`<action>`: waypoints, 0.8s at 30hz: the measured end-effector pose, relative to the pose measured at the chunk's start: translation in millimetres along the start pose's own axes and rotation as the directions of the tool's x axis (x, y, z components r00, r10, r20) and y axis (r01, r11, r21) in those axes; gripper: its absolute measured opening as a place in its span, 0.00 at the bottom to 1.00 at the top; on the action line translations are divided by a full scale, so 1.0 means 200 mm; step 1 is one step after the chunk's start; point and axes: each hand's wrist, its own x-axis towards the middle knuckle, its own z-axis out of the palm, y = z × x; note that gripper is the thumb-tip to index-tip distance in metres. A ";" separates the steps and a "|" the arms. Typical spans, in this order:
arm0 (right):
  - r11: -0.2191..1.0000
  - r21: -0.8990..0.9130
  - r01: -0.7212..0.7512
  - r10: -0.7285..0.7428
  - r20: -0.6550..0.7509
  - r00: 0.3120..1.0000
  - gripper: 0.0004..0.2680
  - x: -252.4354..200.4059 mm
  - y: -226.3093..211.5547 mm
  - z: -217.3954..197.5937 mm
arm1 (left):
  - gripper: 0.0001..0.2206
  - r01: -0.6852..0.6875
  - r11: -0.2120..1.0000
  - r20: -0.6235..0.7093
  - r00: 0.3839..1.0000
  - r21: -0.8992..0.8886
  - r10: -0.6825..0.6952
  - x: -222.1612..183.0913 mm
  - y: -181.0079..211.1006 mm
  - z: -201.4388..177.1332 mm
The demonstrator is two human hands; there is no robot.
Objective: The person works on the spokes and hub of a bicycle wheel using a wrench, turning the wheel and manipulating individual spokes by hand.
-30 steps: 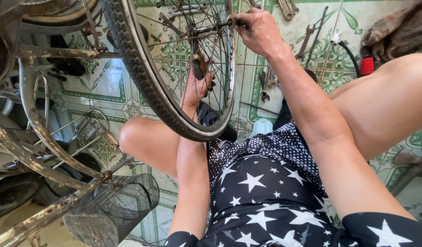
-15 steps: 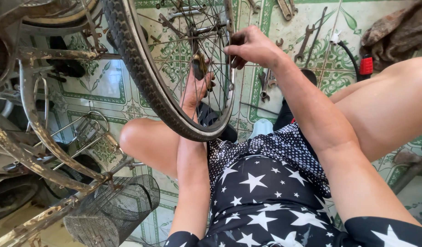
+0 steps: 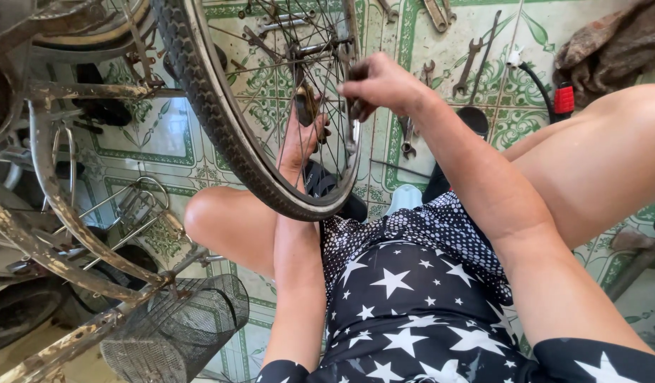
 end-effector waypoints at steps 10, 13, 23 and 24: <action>0.579 -0.779 0.242 -0.569 -0.173 0.804 0.08 0.16 0.26 -0.24 | 0.25 0.006 0.999 0.011 1.000 -0.040 -0.006 -0.01 0.03 -0.01; 0.526 -0.803 0.279 -0.663 -0.182 0.726 0.07 0.16 0.21 -0.22 | 0.23 -0.098 0.995 -0.013 0.995 0.004 0.098 0.01 -0.02 -0.02; 0.410 -0.835 0.367 -0.809 -0.147 0.569 0.06 0.24 0.19 -0.21 | 0.23 -0.021 1.000 -0.009 1.000 0.003 0.021 0.00 -0.07 -0.04; 0.407 -0.835 0.370 -0.810 -0.143 0.569 0.06 0.25 0.19 -0.21 | 0.24 -0.027 0.999 -0.015 1.000 -0.016 0.027 0.01 -0.08 -0.03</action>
